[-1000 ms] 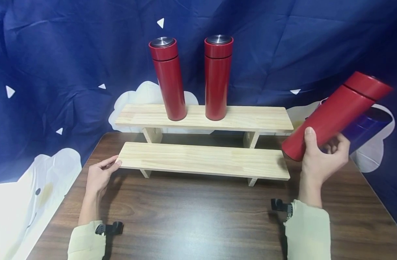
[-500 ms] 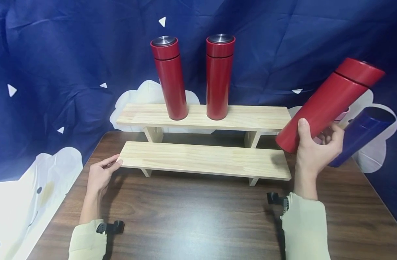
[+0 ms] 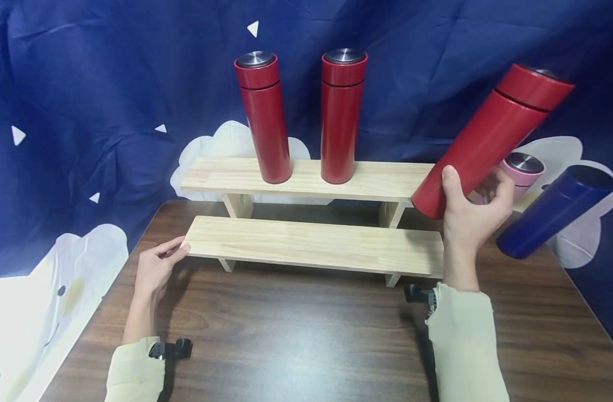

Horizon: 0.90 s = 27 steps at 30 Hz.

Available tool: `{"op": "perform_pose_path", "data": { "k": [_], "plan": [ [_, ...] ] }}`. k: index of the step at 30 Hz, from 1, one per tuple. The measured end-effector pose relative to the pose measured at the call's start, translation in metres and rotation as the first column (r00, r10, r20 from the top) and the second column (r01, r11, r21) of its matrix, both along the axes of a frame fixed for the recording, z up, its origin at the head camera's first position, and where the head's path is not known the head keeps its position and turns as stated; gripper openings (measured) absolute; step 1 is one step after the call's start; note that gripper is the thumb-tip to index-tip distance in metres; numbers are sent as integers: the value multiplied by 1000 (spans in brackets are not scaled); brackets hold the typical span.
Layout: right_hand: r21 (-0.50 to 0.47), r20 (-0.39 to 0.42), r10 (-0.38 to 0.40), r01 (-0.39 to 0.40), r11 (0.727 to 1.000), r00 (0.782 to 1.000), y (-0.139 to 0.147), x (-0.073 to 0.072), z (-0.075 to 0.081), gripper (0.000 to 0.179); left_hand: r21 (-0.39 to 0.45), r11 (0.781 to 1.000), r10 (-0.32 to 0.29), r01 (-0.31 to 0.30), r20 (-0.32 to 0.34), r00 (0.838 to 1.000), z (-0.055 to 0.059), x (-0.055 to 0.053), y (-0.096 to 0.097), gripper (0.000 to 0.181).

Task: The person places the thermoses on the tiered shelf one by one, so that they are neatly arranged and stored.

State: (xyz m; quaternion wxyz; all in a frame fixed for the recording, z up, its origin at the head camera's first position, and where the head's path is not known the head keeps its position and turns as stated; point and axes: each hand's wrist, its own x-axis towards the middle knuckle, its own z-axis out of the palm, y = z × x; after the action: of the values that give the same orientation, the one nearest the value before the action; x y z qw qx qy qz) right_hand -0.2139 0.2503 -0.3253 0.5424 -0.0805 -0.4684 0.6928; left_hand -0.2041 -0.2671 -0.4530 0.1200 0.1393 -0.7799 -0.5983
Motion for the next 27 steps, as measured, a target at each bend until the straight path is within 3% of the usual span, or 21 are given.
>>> {"op": "perform_pose_path", "data": {
  "k": [8,17,27],
  "plan": [
    [104,123,-8,-5,995,992,-10,-6,6,46,-2,1000,1,-1,1,1000,1,0,0,35],
    [157,146,21,-44,987,989,-8,-26,-2,49,12,1000,-7,7,-4,1000,0,0,0,36],
    [234,215,13,-65,970,976,-26,-30,12,52,8,1000,0,0,1,1000,-2,-1,-1,36]
  ]
}}
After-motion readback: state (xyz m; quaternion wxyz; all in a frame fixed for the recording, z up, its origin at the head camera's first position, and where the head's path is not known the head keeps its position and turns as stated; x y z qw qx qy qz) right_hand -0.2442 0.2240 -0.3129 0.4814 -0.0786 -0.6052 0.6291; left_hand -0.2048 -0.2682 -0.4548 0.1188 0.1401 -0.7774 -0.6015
